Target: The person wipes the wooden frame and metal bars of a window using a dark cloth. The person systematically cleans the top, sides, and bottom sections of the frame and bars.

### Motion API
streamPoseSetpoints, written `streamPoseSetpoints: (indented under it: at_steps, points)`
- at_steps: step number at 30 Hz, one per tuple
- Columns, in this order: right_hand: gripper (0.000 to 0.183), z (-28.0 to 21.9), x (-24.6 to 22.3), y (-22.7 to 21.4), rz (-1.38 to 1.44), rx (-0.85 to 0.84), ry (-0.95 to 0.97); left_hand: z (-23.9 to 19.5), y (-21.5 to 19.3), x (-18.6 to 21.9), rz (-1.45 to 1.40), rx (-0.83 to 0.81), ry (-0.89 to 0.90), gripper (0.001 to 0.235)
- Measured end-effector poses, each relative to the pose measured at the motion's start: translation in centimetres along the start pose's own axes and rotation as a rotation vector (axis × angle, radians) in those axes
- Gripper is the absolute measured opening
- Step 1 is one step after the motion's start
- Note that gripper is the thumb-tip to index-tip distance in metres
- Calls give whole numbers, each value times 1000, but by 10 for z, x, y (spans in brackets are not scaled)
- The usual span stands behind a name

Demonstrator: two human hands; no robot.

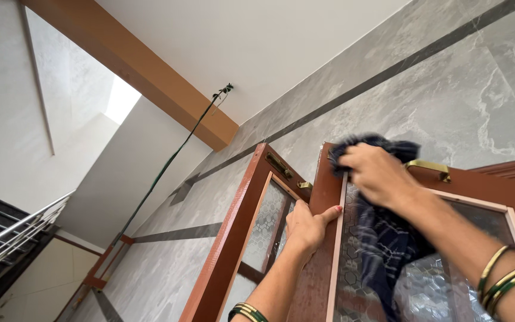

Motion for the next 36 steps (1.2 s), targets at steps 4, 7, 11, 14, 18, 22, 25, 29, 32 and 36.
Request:
streamPoseSetpoints:
  at_steps: [4,7,11,14,18,22,25,29,32,36]
  points:
    - [33,24,-45,16,-226,-300,84,28,2,9,-15,89,249,30]
    - [25,52,-51,22,-514,-431,92,39,-1,0,-447,120,173,38]
    - [29,96,-7,14,-535,-418,273,14,12,14,-64,47,197,42]
    - [30,108,8,11,-391,-373,348,-1,38,23,-1553,-373,-151,49]
    - [31,88,-9,3,-358,-334,244,-9,20,74,-795,-346,378,62]
    - [32,66,-36,4,-505,-353,91,8,8,25,-554,-19,-135,66]
    - [33,83,-20,-1,-541,-443,149,0,8,28,-666,6,-188,66]
    - [40,110,38,-22,-401,-360,460,-30,-6,63,-355,5,67,48]
    - [45,102,91,-33,-405,-356,643,-57,-22,101,-368,-19,342,65]
    - [78,37,184,-72,-621,-160,730,-59,-28,96,-189,-22,148,75]
Point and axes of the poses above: each hand's wrist, its own z-axis towards the middle knuckle, its own y-axis out of the palm, x = y × z, the point moved 9 cm from there along z, towards the middle knuckle, and after that the axes turned 10 degrees about -z, right-handed, at the moved point
